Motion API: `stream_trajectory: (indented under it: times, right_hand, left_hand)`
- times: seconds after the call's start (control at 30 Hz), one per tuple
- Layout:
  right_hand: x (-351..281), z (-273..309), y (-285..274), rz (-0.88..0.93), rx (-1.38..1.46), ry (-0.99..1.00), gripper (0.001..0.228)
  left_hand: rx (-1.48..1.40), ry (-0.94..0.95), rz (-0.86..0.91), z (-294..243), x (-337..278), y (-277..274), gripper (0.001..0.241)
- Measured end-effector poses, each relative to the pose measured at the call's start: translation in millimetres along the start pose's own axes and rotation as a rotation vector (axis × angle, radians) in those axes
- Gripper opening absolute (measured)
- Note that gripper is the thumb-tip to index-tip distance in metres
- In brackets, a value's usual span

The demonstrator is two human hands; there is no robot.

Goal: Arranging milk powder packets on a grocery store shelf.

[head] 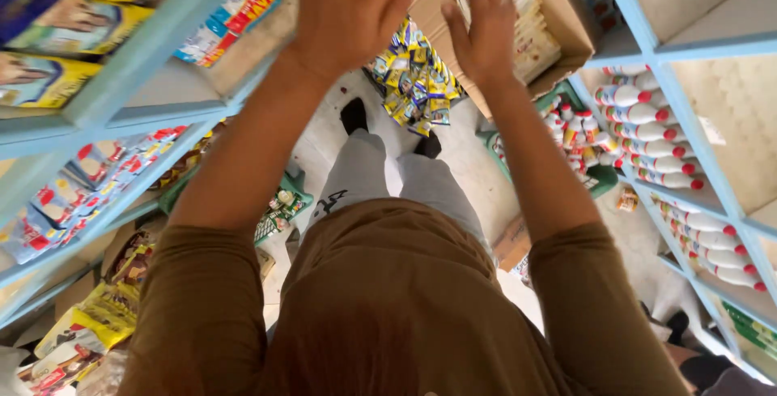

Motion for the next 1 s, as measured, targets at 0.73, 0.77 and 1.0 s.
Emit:
stream_trajectory:
  times: [0.73, 0.77, 1.0]
  right_hand:
    - [-473, -97, 190, 0.719, -0.059, 0.960, 0.055]
    - [-472, -95, 192, 0.744, -0.054, 0.976, 0.055]
    - [-433, -86, 202, 0.840, -0.258, 0.610, 0.055]
  left_hand:
    - [0.045, -0.825, 1.366, 36, -587, 585, 0.027]
    - [0.033, -0.833, 1.394, 29, -585, 588, 0.027]
    - [-0.037, -1.230, 1.516, 22, -597, 627, 0.057]
Point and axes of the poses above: each hand's wrist, its own x-axis towards the middle knuckle, its own y-axis out of the palm, z = x × y, the point moved 8 cm from there along x, towards the middle knuckle, and after that the axes turned 6 degrees about x, right-handed, at the moved point
